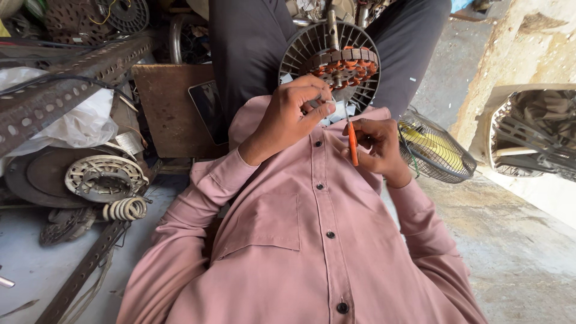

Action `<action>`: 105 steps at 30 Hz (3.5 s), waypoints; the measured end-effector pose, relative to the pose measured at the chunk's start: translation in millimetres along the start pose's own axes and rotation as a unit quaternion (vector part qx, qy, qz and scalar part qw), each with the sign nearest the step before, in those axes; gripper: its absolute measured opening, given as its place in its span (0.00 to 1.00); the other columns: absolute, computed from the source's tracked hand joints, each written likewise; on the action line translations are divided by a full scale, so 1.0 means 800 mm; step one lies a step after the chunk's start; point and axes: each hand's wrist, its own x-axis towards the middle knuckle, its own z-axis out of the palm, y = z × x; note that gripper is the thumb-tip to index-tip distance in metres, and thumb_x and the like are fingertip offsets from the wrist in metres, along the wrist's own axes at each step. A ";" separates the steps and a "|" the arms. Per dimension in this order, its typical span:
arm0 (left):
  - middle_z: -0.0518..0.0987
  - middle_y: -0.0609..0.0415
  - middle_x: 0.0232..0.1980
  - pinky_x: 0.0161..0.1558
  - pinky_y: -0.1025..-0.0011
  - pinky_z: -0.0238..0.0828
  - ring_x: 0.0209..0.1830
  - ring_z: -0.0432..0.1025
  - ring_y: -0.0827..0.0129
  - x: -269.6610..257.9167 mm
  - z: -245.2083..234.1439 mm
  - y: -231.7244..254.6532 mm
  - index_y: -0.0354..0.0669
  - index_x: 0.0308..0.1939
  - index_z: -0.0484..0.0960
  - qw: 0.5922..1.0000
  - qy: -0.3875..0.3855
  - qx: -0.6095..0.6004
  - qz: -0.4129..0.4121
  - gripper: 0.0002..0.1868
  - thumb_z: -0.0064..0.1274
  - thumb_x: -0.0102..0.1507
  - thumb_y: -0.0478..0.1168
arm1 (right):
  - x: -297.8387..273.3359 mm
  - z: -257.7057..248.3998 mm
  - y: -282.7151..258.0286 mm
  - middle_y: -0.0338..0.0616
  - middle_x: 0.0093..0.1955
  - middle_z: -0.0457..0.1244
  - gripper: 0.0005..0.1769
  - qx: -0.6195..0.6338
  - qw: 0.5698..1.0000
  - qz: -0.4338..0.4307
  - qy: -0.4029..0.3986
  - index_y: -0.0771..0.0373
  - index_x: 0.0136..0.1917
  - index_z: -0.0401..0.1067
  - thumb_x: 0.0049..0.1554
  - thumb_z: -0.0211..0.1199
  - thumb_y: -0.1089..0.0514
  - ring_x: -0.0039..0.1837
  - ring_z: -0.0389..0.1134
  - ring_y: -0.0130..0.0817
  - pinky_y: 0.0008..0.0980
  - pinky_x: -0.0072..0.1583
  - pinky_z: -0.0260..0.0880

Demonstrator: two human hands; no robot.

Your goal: The person holds a disassembled electric motor rotor and uses a screwdriver to scrape and clean the copper windings. The person rotates the rotor to access different sections and continues scraping the surface of the windings.

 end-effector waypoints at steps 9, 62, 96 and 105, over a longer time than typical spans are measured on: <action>0.84 0.52 0.39 0.39 0.76 0.77 0.36 0.79 0.74 -0.007 0.001 -0.001 0.33 0.47 0.83 0.997 -0.066 -0.020 -0.037 0.06 0.61 0.67 0.31 | 0.006 -0.044 -0.011 0.38 0.30 0.63 0.22 -0.048 0.991 -0.048 -0.112 0.72 0.51 0.78 0.45 0.71 0.57 0.31 0.60 0.19 0.22 0.35 0.59; 0.84 0.50 0.39 0.39 0.72 0.78 0.37 0.82 0.67 -0.013 -0.035 -0.009 0.37 0.47 0.81 0.981 -0.031 0.189 -0.031 0.12 0.66 0.63 0.34 | -0.005 -0.039 0.015 0.38 0.32 0.65 0.14 -0.010 0.999 -0.011 -0.039 0.72 0.49 0.77 0.49 0.67 0.64 0.32 0.61 0.18 0.20 0.35 0.58; 0.76 0.54 0.40 0.46 0.58 0.60 0.41 0.74 0.62 -0.031 0.030 -0.079 0.45 0.39 0.78 0.916 -0.078 0.392 0.035 0.07 0.59 0.63 0.41 | -0.008 -0.042 0.018 0.37 0.28 0.61 0.16 -0.036 0.999 0.001 0.029 0.71 0.50 0.76 0.48 0.70 0.61 0.29 0.56 0.18 0.21 0.35 0.54; 0.71 0.54 0.38 0.37 0.73 0.61 0.33 0.64 0.74 -0.027 0.025 -0.042 0.31 0.43 0.78 0.998 0.038 -0.010 -0.047 0.09 0.49 0.74 0.36 | -0.008 -0.012 0.022 0.34 0.37 0.65 0.14 -0.009 0.998 -0.044 0.034 0.69 0.51 0.76 0.51 0.65 0.63 0.38 0.65 0.16 0.20 0.41 0.65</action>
